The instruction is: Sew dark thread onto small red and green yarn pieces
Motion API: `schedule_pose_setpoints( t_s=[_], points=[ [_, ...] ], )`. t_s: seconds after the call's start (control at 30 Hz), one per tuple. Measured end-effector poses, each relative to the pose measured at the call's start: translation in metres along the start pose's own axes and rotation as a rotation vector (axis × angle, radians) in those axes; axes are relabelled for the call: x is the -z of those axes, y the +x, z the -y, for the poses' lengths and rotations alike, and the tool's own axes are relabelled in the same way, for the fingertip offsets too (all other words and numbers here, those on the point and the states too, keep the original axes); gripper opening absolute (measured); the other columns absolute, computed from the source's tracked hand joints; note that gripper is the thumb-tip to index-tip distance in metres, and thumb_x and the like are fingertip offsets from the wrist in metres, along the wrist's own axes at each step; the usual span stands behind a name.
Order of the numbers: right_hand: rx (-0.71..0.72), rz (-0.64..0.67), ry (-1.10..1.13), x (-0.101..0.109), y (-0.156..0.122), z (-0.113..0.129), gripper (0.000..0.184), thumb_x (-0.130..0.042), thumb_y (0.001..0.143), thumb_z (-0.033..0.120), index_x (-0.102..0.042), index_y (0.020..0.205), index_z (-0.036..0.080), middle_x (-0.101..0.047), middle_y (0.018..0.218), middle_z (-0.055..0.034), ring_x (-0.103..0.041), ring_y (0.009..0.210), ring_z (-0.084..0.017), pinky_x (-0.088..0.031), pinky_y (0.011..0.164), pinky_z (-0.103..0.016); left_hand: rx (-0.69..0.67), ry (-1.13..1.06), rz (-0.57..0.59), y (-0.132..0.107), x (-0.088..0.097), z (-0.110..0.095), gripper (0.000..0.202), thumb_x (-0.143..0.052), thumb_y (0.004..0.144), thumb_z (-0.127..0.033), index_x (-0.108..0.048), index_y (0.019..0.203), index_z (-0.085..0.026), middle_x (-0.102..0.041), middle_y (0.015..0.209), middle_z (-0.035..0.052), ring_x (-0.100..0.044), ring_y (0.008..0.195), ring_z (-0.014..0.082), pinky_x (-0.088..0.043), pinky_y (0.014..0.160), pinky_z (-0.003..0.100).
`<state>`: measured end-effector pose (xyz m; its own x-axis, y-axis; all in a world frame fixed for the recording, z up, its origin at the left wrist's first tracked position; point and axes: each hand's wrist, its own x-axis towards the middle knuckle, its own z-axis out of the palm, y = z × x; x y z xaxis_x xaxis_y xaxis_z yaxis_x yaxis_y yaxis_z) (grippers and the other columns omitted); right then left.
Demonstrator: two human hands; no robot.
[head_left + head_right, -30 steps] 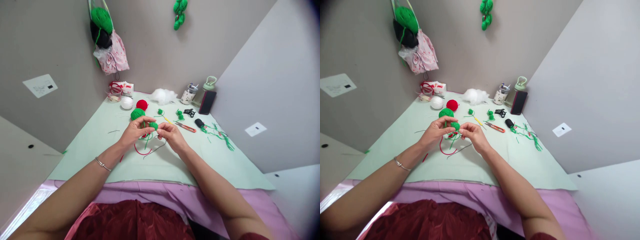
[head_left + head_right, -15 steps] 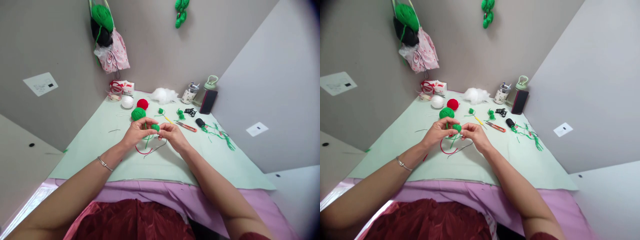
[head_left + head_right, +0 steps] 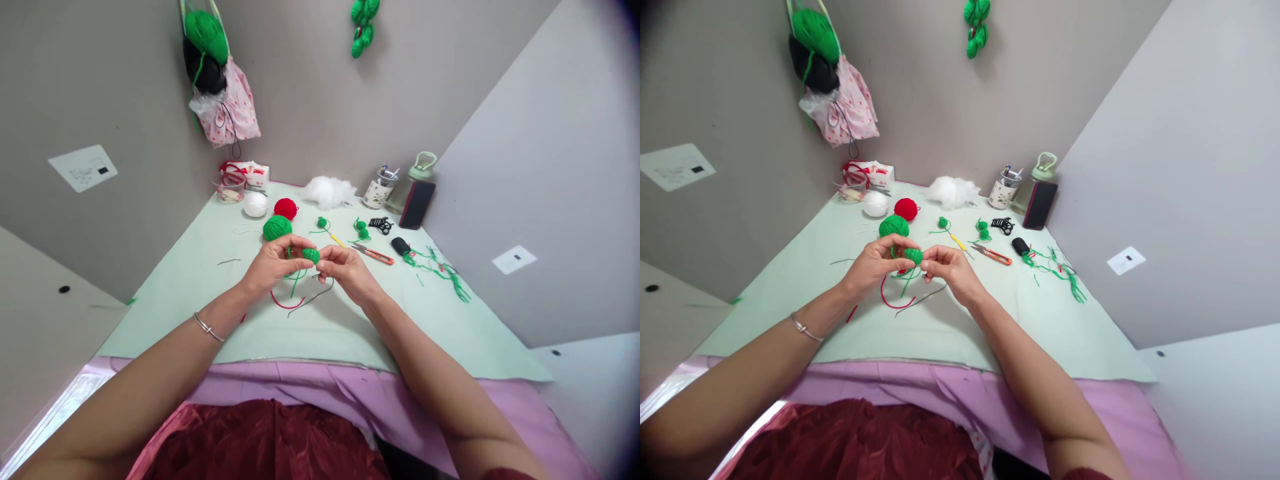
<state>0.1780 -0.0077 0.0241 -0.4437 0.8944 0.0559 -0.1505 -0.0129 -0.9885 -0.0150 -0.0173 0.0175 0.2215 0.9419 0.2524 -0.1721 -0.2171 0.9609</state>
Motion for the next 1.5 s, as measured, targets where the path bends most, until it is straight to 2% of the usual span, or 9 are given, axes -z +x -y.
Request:
schedule_pose_setpoints(
  t_s=[0.23, 0.43, 0.63, 0.83, 1.0, 1.2, 1.33, 1.43, 1.5],
  points=[
    [0.019, -0.023, -0.029, -0.002, 0.001, -0.002, 0.031, -0.083, 0.067, 0.032, -0.066, 0.087, 0.017, -0.065, 0.07, 0.0018, -0.06, 0.057, -0.01, -0.051, 0.06, -0.026, -0.036, 0.052, -0.002, 0.0, -0.003, 0.002, 0.027, -0.083, 0.066, -0.028, -0.074, 0.09, -0.021, -0.063, 0.079, 0.0014, -0.051, 0.072, 0.0129, -0.042, 0.065, 0.025],
    [-0.065, -0.063, -0.017, -0.001, 0.0, 0.001, 0.03, -0.081, 0.068, 0.031, -0.067, 0.091, 0.017, -0.067, 0.073, 0.0006, -0.063, 0.063, -0.011, -0.055, 0.07, -0.031, -0.013, 0.086, -0.024, 0.0, -0.003, 0.008, 0.03, -0.079, 0.072, -0.031, -0.075, 0.101, -0.022, -0.064, 0.08, 0.0018, -0.052, 0.068, 0.0127, -0.042, 0.063, 0.026],
    [-0.114, -0.02, -0.047, -0.001, -0.004, 0.01, 0.032, -0.076, 0.072, 0.029, -0.068, 0.101, 0.017, -0.069, 0.08, -0.002, -0.066, 0.074, -0.015, -0.055, 0.081, -0.035, -0.038, 0.132, -0.036, -0.001, -0.005, 0.011, 0.028, -0.076, 0.073, -0.027, -0.075, 0.101, -0.021, -0.068, 0.091, 0.0048, -0.058, 0.083, 0.0167, -0.046, 0.074, 0.028],
    [-0.054, 0.059, -0.188, -0.003, -0.006, 0.011, 0.021, -0.067, 0.082, 0.032, -0.069, 0.093, 0.014, -0.067, 0.084, -0.004, -0.062, 0.077, -0.014, -0.054, 0.078, -0.031, -0.028, 0.129, -0.058, -0.001, -0.005, 0.011, 0.028, -0.076, 0.074, -0.028, -0.075, 0.101, -0.021, -0.069, 0.099, 0.0068, -0.06, 0.091, 0.0189, -0.049, 0.079, 0.03],
    [-0.04, 0.046, -0.187, -0.003, -0.007, 0.01, 0.039, -0.066, 0.084, 0.032, -0.062, 0.119, 0.017, -0.069, 0.081, -0.0034, -0.066, 0.079, -0.016, -0.056, 0.082, -0.036, -0.116, 0.182, -0.033, -0.001, -0.006, 0.011, 0.028, -0.075, 0.073, -0.023, -0.076, 0.101, -0.022, -0.068, 0.103, 0.0061, -0.059, 0.095, 0.0192, -0.046, 0.09, 0.033],
    [-0.109, 0.038, -0.079, -0.006, -0.006, 0.01, 0.048, -0.073, 0.079, 0.036, -0.058, 0.122, 0.018, -0.071, 0.082, -0.0038, -0.069, 0.076, -0.017, -0.058, 0.083, -0.039, -0.133, 0.267, 0.012, -0.001, -0.008, 0.014, 0.027, -0.073, 0.075, -0.02, -0.077, 0.102, -0.024, -0.067, 0.098, 0.0052, -0.059, 0.091, 0.0187, -0.045, 0.089, 0.032],
    [-0.156, 0.071, -0.04, -0.005, -0.006, 0.01, 0.049, -0.074, 0.079, 0.04, -0.059, 0.12, 0.018, -0.071, 0.081, -0.004, -0.07, 0.075, -0.017, -0.058, 0.079, -0.035, -0.093, 0.263, 0.04, -0.001, -0.008, 0.017, 0.035, -0.073, 0.076, -0.023, -0.074, 0.111, -0.024, -0.069, 0.105, 0.0058, -0.061, 0.096, 0.0205, -0.045, 0.09, 0.032],
    [-0.107, 0.107, -0.181, -0.002, -0.005, 0.01, 0.045, -0.065, 0.085, 0.047, -0.062, 0.118, 0.018, -0.07, 0.083, -0.0051, -0.069, 0.074, -0.018, -0.057, 0.075, -0.034, -0.066, 0.233, 0.068, -0.002, -0.008, 0.019, 0.04, -0.074, 0.076, -0.024, -0.071, 0.116, -0.024, -0.07, 0.111, 0.0058, -0.061, 0.099, 0.0216, -0.045, 0.09, 0.033],
    [0.002, 0.031, -0.359, 0.001, -0.004, 0.009, 0.04, -0.061, 0.088, 0.048, -0.066, 0.113, 0.017, -0.07, 0.085, -0.0057, -0.068, 0.075, -0.017, -0.055, 0.075, -0.033, -0.049, 0.213, 0.074, -0.003, -0.009, 0.019, 0.04, -0.074, 0.076, -0.026, -0.07, 0.116, -0.023, -0.07, 0.109, 0.0057, -0.062, 0.099, 0.0218, -0.045, 0.09, 0.033]
  ],
)
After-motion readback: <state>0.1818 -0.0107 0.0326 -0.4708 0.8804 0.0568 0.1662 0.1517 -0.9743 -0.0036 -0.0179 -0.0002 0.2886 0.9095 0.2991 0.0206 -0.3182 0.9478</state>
